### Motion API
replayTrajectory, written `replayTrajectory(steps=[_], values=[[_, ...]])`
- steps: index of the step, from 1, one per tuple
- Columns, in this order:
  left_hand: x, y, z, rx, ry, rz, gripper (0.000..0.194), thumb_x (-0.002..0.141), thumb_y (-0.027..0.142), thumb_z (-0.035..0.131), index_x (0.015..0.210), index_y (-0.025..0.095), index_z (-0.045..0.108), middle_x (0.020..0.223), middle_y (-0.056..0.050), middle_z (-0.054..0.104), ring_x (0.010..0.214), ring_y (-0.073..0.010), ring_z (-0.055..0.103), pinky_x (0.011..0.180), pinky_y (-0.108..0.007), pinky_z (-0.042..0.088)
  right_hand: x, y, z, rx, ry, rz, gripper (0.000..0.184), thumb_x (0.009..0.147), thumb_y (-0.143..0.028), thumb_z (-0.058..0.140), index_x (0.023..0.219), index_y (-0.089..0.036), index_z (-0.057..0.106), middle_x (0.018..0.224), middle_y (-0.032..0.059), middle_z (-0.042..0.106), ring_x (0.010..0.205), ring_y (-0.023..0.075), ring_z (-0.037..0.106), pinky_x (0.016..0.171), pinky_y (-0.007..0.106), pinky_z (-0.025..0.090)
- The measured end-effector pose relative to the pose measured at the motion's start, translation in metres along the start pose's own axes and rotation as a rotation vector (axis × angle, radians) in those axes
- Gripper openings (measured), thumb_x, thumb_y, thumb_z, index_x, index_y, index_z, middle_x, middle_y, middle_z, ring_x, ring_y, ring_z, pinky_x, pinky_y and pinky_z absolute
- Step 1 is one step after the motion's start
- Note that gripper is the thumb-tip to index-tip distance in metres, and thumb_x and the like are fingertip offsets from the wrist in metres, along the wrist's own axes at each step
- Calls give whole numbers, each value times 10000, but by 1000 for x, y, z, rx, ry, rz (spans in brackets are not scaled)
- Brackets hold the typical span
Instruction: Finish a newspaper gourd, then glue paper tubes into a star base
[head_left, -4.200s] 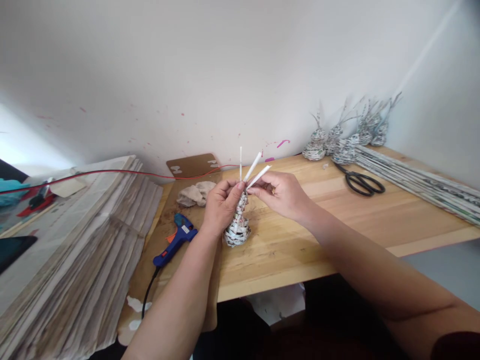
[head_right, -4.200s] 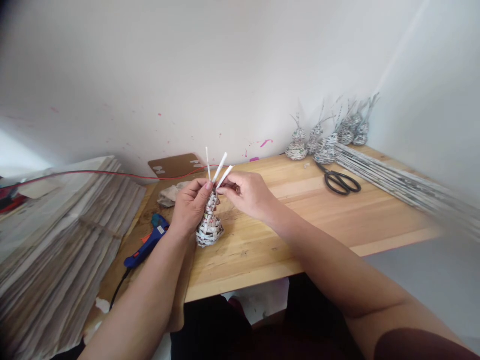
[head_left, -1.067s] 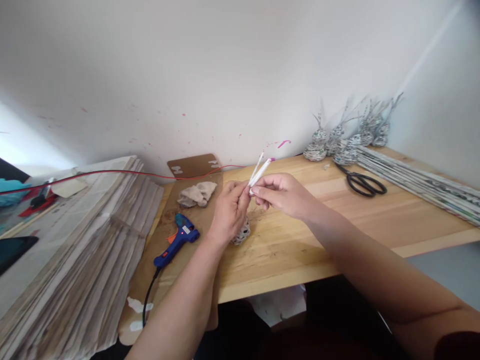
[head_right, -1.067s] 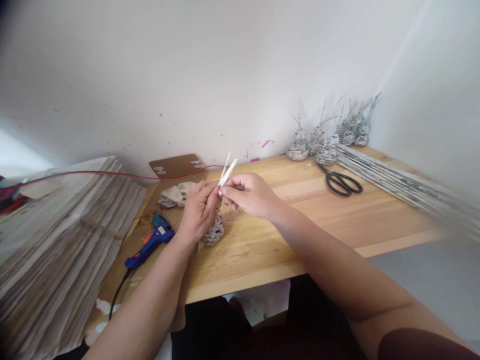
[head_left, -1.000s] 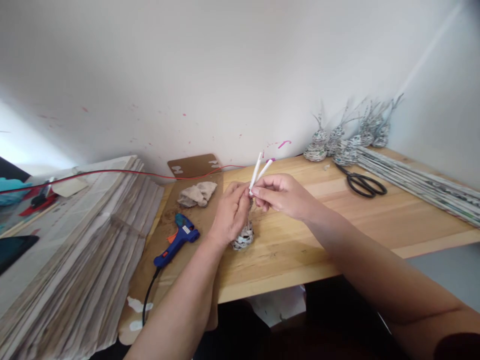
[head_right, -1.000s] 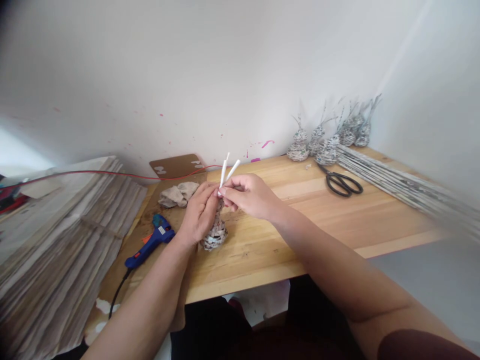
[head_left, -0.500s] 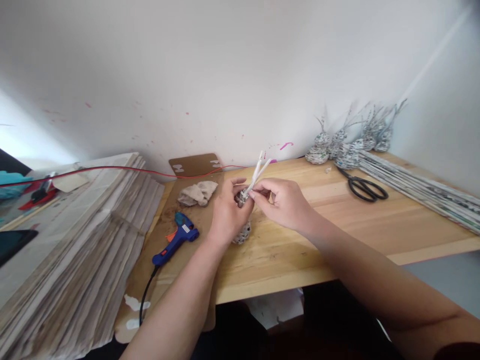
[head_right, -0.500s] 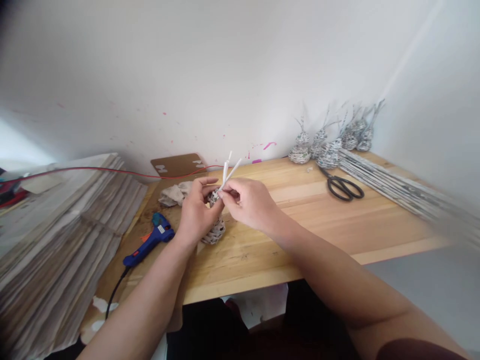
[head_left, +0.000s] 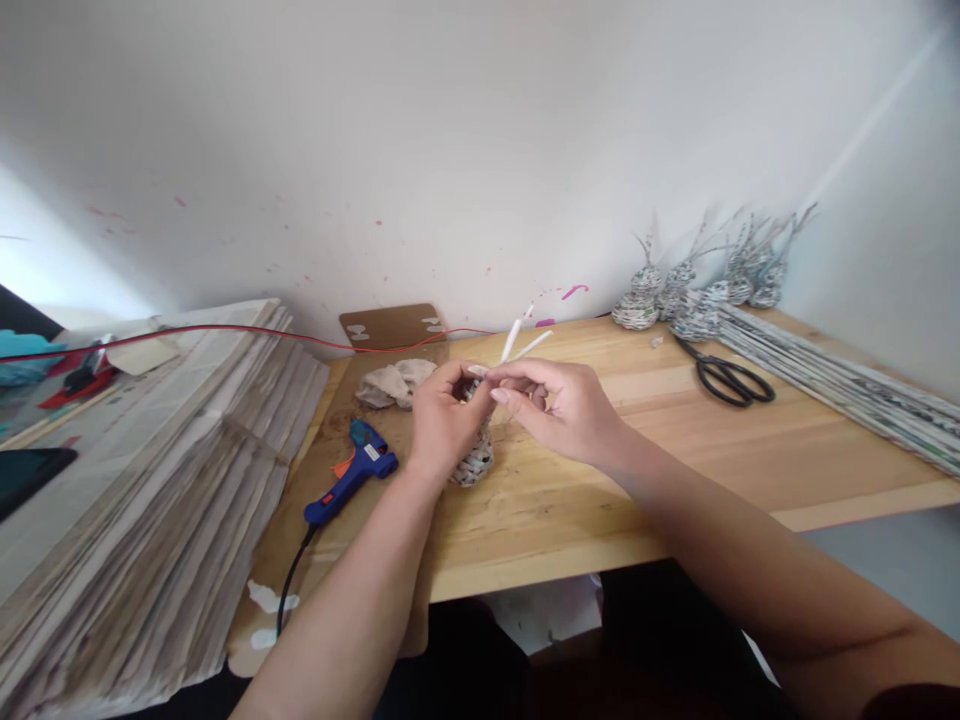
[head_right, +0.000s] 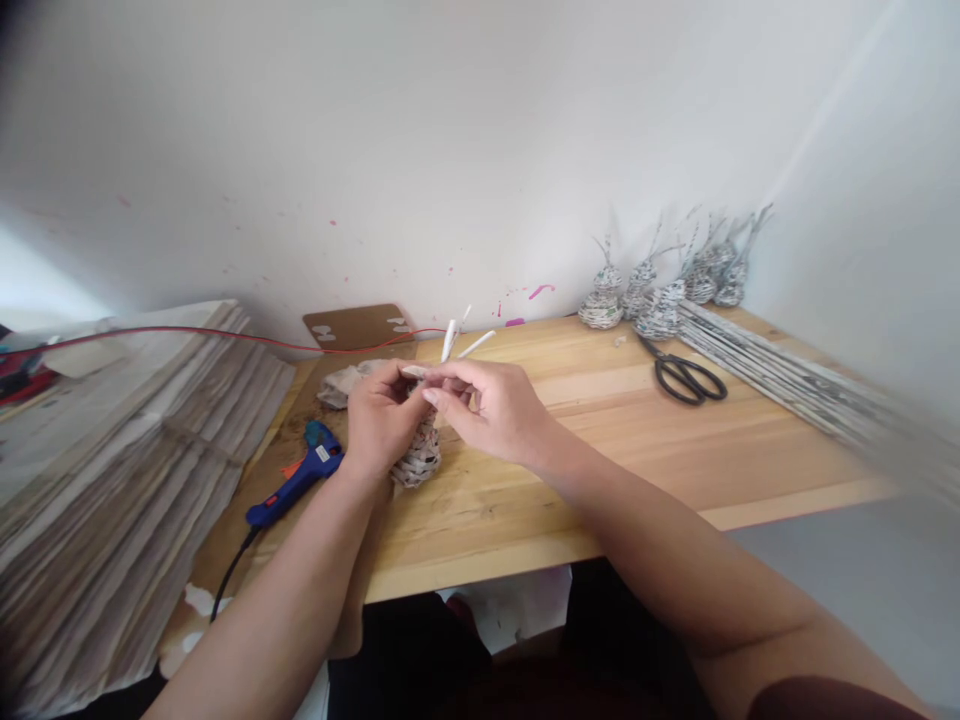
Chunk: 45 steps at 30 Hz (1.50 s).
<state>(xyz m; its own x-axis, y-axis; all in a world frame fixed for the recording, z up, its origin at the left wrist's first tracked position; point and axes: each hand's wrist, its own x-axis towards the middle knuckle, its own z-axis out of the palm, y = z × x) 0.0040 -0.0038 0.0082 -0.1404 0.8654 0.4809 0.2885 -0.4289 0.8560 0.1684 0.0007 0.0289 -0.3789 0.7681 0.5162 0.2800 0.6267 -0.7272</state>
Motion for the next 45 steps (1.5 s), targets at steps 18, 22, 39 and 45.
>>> replayTrajectory(steps=[18,22,39,45], values=[[3,8,5,-632,-138,-592,262,641,301,812,768,162,630,646,8,652,553,-119,600,508,-227,447,14,27,-1,394,46,161,339,773,-487,758,844,-167,670,757,31,681,691,163,640,664,308,535],[2,9,3,-748,-268,-693,260,683,294,788,830,178,607,716,-5,672,605,-156,660,538,-265,521,13,27,-1,307,58,136,312,806,-478,730,860,-180,656,772,33,670,691,169,633,636,307,526],[3,7,1,-797,-279,-658,309,684,279,826,867,122,633,668,-21,659,532,-145,653,391,-188,480,12,25,4,432,18,103,281,818,-455,744,876,-199,643,803,20,688,688,160,656,609,294,546],[5,7,-1,-822,-248,-662,208,750,258,773,829,106,656,725,-60,690,540,-131,643,404,-186,483,15,24,-1,478,-37,130,245,847,-414,712,903,-192,626,831,17,682,724,138,650,673,287,550]])
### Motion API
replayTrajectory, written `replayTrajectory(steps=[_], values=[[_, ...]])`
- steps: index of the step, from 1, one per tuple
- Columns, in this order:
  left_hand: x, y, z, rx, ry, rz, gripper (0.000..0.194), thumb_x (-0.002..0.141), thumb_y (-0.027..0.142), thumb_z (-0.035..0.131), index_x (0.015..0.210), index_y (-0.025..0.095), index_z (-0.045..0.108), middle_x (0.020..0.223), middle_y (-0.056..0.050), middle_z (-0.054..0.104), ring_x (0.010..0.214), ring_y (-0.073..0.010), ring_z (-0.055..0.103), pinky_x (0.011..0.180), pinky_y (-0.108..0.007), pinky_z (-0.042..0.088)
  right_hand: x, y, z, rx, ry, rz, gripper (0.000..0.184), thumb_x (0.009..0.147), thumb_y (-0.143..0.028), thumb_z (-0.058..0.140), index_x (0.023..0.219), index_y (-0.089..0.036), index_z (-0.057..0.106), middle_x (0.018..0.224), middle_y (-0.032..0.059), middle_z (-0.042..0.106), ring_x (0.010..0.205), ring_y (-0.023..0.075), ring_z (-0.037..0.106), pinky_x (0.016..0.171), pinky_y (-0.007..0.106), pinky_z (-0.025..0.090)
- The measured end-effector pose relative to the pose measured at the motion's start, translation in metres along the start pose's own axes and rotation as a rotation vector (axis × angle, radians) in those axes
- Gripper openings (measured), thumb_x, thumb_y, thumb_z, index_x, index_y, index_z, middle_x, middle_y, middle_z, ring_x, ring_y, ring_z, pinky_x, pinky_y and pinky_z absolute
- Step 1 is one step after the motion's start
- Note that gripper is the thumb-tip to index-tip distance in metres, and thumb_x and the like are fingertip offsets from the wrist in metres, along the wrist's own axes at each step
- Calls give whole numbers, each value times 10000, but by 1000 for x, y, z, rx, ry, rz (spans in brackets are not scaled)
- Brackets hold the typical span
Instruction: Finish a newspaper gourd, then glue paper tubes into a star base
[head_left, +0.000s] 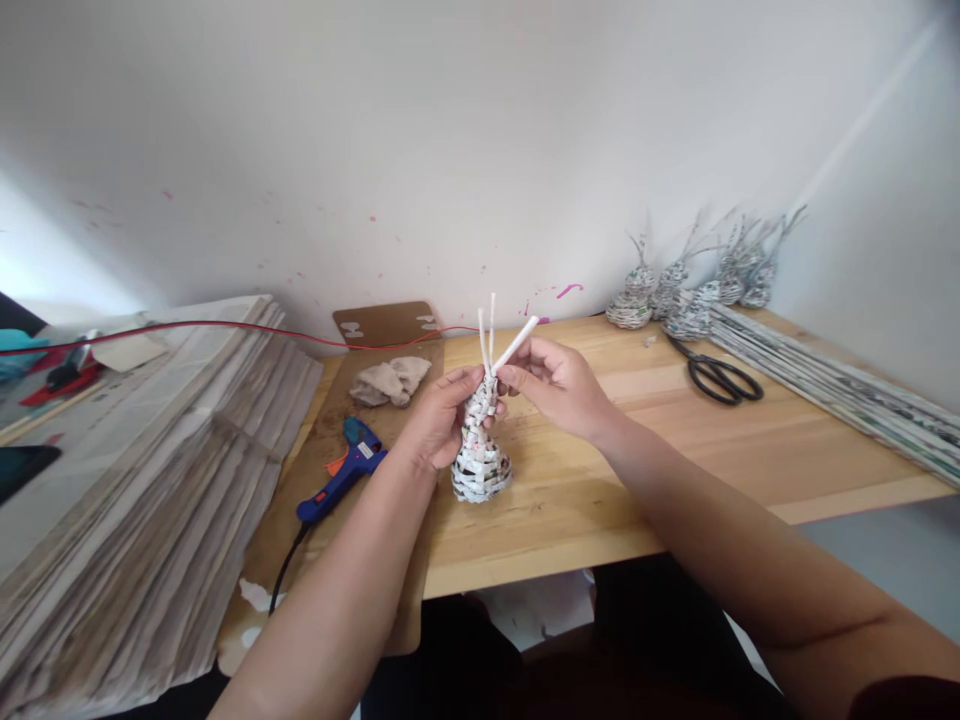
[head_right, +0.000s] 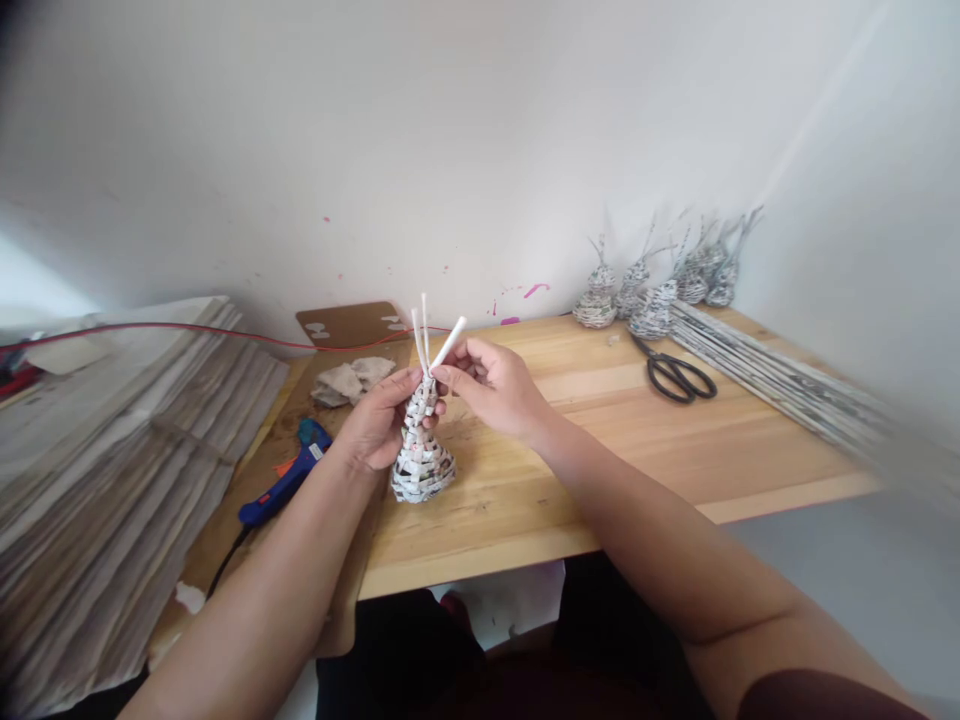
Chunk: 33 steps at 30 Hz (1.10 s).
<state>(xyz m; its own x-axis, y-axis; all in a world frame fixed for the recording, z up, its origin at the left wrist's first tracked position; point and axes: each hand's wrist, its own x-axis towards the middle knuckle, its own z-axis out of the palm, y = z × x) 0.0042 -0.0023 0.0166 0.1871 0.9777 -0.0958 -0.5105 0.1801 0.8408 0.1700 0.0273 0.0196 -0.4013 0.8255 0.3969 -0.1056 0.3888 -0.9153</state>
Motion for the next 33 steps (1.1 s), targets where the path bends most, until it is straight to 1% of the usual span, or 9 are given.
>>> replayTrajectory(steps=[3,6,11,16,18,21,25,28,33], values=[[1,0,-2,-40,4,-15,162,786,239,733,838,104,659,719,-63,686,543,-128,637,400,-179,478,1,-5,-1,30,-44,32,194,844,-345,703,921,-193,612,853,9,666,729,117,630,641,252,531],[2,0,-4,-63,-13,-24,139,820,230,698,854,98,669,718,-63,682,553,-121,634,403,-168,478,1,-6,-1,46,-13,86,203,799,-286,736,903,-190,590,826,-4,654,699,102,611,595,227,505],[3,0,-5,-68,-9,-8,144,820,232,695,863,97,672,719,-59,673,565,-119,633,408,-168,481,3,-5,-3,21,-32,150,179,805,-308,707,907,-172,652,771,3,676,616,95,583,551,233,483],[0,-1,-2,-54,-26,-12,305,760,373,772,865,107,664,690,-42,654,552,-111,617,410,-163,467,1,-3,-3,-153,12,127,166,827,-322,662,855,-162,697,777,31,714,601,114,595,583,267,495],[-2,-4,1,-7,-30,36,345,715,392,813,873,130,652,673,-21,648,531,-98,598,408,-156,452,0,-3,-2,-260,50,95,155,842,-313,643,826,-166,690,772,35,717,625,130,610,595,272,488],[-4,-9,5,116,20,185,336,641,286,868,843,165,628,625,27,622,477,-78,551,385,-148,415,-3,-4,1,-355,54,59,142,869,-283,604,862,-170,689,815,48,729,678,150,636,623,279,485],[-5,-14,8,213,64,328,273,664,274,839,776,164,615,591,36,606,445,-79,528,358,-158,381,-3,-7,3,-448,25,57,148,879,-222,557,899,-161,691,813,56,723,685,154,630,626,279,470],[-5,-15,9,237,89,365,239,694,281,813,770,168,616,590,31,618,435,-85,528,358,-170,378,-2,-11,2,-488,31,73,122,867,-210,569,841,-160,677,764,36,701,634,133,589,584,260,430],[-2,-14,7,237,197,377,270,677,330,827,736,174,615,593,31,619,446,-87,529,375,-180,387,-5,-17,3,-492,15,58,95,835,-206,599,756,-167,637,629,-28,601,533,89,477,522,236,355]])
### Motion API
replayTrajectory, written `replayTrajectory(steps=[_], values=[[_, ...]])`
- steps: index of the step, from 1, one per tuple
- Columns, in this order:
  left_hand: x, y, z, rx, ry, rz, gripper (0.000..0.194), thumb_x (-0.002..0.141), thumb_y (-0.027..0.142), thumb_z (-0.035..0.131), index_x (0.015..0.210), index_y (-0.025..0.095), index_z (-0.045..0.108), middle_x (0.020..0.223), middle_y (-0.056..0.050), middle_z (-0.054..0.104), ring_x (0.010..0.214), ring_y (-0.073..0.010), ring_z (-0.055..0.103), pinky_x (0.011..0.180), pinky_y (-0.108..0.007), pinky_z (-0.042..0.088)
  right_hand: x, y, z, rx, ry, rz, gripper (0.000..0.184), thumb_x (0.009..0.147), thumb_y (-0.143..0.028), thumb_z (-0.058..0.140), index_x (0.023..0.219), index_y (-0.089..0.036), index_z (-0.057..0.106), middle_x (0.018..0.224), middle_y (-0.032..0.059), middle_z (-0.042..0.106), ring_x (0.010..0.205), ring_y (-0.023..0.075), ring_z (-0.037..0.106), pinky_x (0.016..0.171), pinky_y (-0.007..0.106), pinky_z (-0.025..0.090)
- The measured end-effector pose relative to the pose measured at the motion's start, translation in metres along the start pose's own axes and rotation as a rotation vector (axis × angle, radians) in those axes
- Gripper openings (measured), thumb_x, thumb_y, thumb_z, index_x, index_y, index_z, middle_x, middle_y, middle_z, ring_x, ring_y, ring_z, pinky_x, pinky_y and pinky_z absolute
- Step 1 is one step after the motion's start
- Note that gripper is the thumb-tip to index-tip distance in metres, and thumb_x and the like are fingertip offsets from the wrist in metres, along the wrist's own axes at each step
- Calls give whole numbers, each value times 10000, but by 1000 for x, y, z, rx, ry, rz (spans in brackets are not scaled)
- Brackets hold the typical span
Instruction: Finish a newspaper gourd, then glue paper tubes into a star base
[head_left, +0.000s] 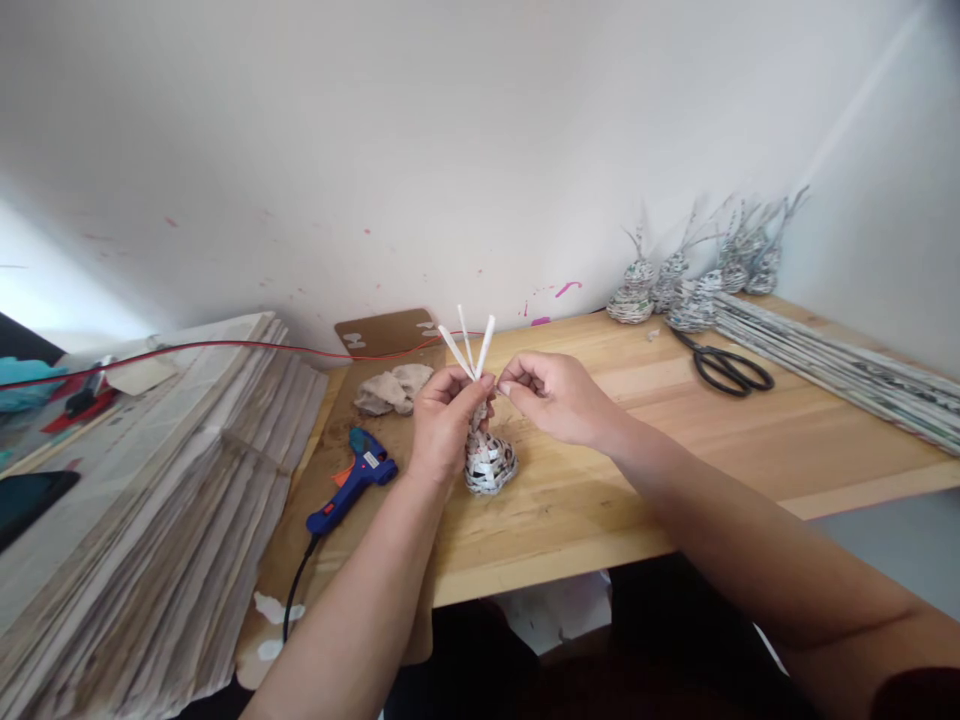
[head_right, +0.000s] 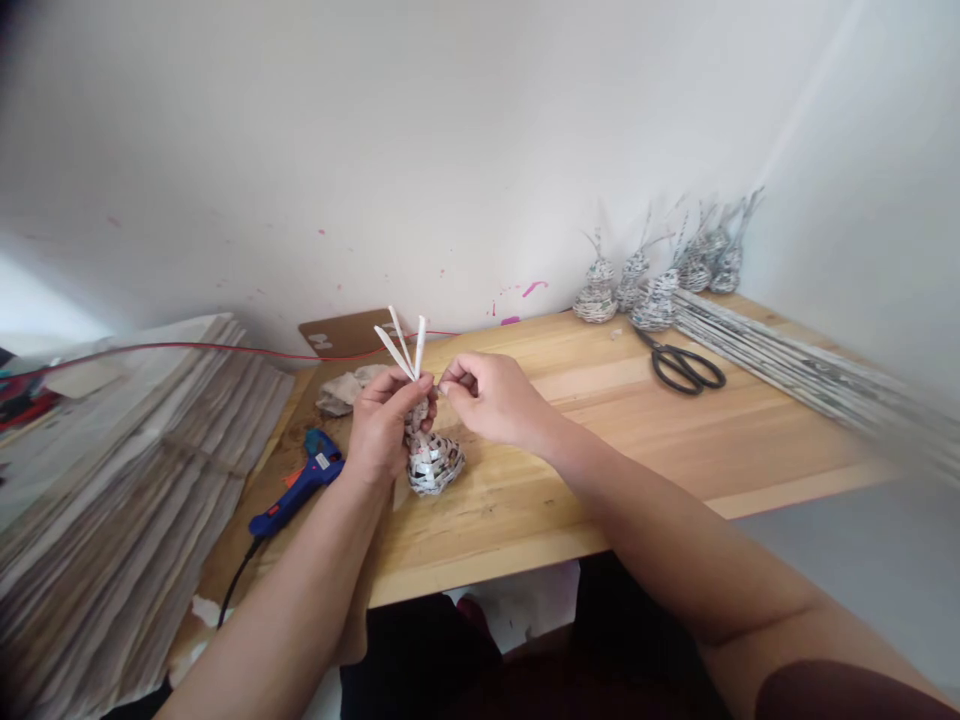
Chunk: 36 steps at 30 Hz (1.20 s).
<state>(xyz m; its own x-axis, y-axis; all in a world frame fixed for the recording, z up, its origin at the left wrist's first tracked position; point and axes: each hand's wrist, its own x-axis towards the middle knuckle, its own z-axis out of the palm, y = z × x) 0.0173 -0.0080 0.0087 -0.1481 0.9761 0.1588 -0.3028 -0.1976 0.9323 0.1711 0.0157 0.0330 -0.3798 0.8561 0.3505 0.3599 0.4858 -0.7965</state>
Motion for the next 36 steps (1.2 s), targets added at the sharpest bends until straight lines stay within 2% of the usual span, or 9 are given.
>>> replayTrajectory(steps=[2,8,13,17,21,26,30,33,36], values=[[2,-1,-1,9,3,-11,283,679,355,828,735,173,618,594,32,612,462,-85,531,394,-180,389,-1,0,0,45,-18,-1,101,835,-229,598,767,-168,640,622,-32,581,532,90,471,512,235,350],[3,-2,-4,38,-89,-28,289,738,396,790,700,158,632,564,30,569,470,-61,476,444,-181,356,0,2,0,272,-119,75,165,833,-331,617,756,-185,627,627,-18,597,549,113,526,518,248,409],[3,0,-5,-38,-72,-53,299,699,386,825,741,168,624,618,34,592,509,-69,509,477,-189,377,-1,-1,8,349,-67,42,166,855,-339,625,795,-185,632,717,6,668,591,119,580,560,255,469],[5,2,-5,-94,-11,-9,296,695,382,830,752,169,633,641,39,608,526,-62,506,518,-187,401,-6,-1,19,283,28,-13,202,843,-386,668,896,-197,621,863,40,694,730,154,640,646,282,512],[6,2,-4,-121,74,24,319,688,414,836,782,158,671,691,29,640,548,-53,515,533,-180,399,-11,1,34,53,82,-26,448,677,-383,826,982,-226,538,1048,60,665,796,176,631,666,307,514],[10,2,-4,-223,96,-22,348,628,413,874,732,147,675,664,19,646,582,-85,578,578,-209,445,-10,9,43,33,7,-63,289,792,-238,693,1033,-232,534,1023,47,696,789,166,659,720,315,524],[16,3,-8,-262,55,-86,330,640,389,871,726,127,689,721,-16,685,639,-101,607,628,-224,468,-6,14,40,144,-3,-90,235,811,-183,637,1028,-227,557,974,40,708,898,173,675,834,328,522],[17,5,-10,-275,-13,-115,307,683,388,842,754,125,701,759,-35,697,692,-122,630,663,-237,479,-2,16,34,253,-31,-54,236,783,-184,657,990,-221,552,948,30,694,861,162,662,800,314,520],[16,9,-11,-239,-121,-128,263,717,357,815,808,128,725,785,-52,706,734,-140,639,682,-238,475,3,22,26,393,-92,50,295,733,-217,717,975,-207,548,888,12,672,809,157,652,749,302,517]])
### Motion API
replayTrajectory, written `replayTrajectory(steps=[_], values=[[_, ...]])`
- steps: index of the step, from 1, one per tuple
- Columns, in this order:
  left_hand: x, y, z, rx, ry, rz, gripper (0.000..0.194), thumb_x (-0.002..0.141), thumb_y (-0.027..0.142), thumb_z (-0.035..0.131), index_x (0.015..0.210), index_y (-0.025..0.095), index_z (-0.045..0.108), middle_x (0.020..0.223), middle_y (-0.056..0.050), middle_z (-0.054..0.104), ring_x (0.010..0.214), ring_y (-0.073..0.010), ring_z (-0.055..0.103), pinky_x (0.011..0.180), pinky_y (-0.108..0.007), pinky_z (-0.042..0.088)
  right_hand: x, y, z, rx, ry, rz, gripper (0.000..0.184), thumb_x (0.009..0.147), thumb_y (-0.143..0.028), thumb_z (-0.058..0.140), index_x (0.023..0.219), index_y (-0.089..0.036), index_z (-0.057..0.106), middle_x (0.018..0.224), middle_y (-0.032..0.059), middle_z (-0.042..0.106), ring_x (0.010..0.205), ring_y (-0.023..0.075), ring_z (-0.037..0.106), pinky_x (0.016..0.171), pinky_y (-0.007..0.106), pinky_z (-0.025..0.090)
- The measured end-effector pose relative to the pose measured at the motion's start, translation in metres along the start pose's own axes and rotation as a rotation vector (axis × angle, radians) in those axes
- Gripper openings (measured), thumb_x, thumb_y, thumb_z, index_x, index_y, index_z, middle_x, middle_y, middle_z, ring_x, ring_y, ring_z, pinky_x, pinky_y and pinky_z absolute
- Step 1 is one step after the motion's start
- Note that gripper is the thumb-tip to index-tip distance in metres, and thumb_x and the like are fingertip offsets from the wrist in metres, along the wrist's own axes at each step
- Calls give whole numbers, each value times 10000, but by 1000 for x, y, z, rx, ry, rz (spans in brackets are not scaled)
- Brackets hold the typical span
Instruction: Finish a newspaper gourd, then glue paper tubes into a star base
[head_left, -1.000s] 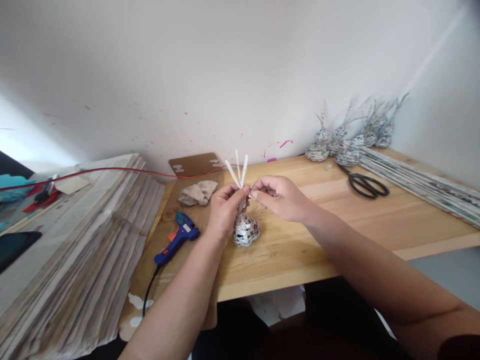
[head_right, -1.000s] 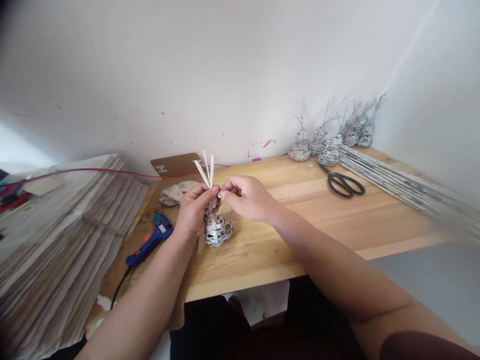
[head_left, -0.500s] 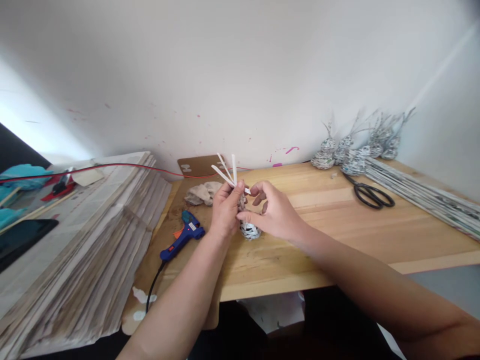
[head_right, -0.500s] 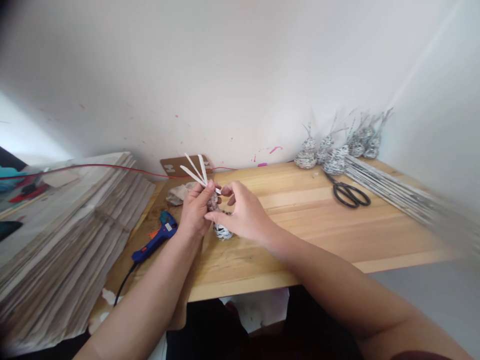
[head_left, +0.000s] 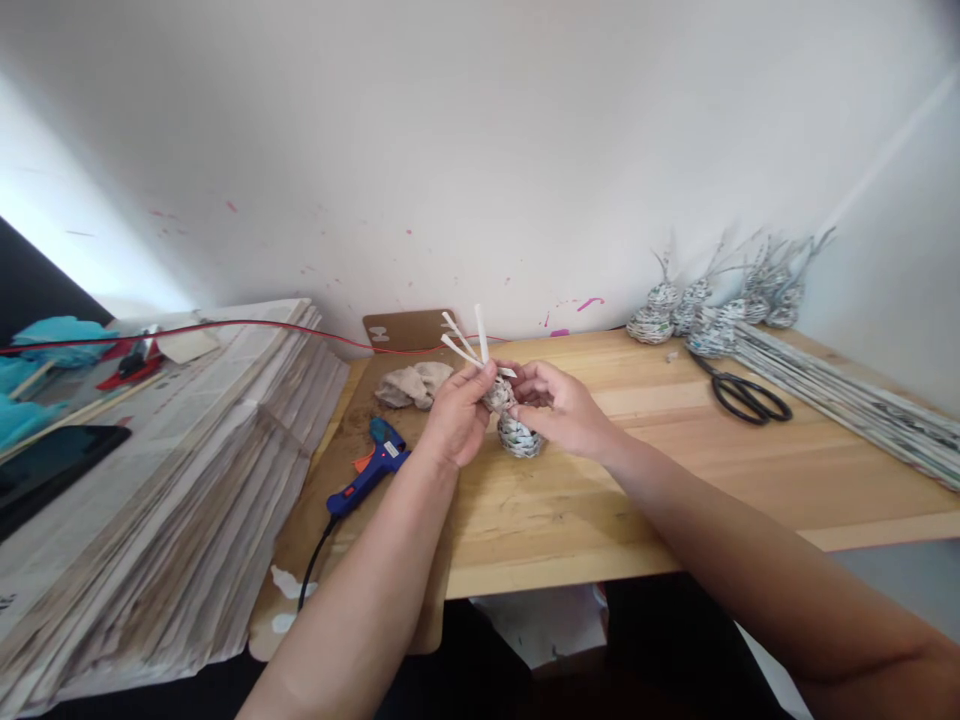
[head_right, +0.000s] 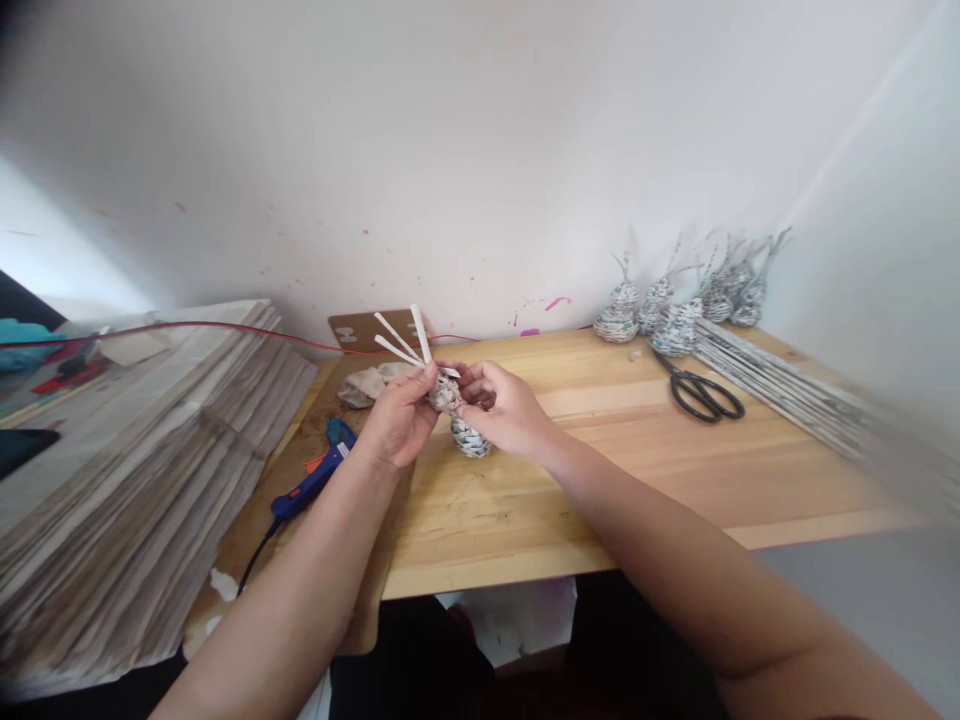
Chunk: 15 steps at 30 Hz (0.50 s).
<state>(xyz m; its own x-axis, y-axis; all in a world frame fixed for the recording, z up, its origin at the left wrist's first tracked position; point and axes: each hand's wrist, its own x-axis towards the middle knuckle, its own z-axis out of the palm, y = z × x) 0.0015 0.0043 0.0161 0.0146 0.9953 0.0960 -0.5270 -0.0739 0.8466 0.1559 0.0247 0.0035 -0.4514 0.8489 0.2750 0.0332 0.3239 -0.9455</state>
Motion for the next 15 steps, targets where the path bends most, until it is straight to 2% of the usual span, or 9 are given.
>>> replayTrajectory(steps=[4,7,11,15], values=[[-5,8,-2,54,-141,-43,227,714,296,820,851,130,748,832,-63,718,753,-135,628,721,-229,472,7,6,-17,216,-108,129,502,664,-199,784,1111,-188,554,859,-1,683,788,156,666,746,306,526],[-7,12,-4,79,-222,-62,270,721,310,833,910,131,761,847,-63,722,761,-130,626,740,-229,474,9,8,-25,300,-150,174,521,623,-168,810,1080,-187,559,843,-6,704,768,148,676,744,300,532],[-6,9,-6,124,-181,-43,342,674,347,871,919,132,765,803,-52,719,723,-118,620,717,-226,476,9,6,-28,263,-179,169,404,625,-173,815,959,-181,587,810,-11,704,750,139,673,731,290,538],[-2,4,-6,148,-102,2,388,636,373,890,922,143,763,791,-46,727,724,-125,640,729,-240,497,8,2,-28,133,-143,74,318,675,-201,782,966,-167,658,879,27,728,821,163,685,785,323,544]])
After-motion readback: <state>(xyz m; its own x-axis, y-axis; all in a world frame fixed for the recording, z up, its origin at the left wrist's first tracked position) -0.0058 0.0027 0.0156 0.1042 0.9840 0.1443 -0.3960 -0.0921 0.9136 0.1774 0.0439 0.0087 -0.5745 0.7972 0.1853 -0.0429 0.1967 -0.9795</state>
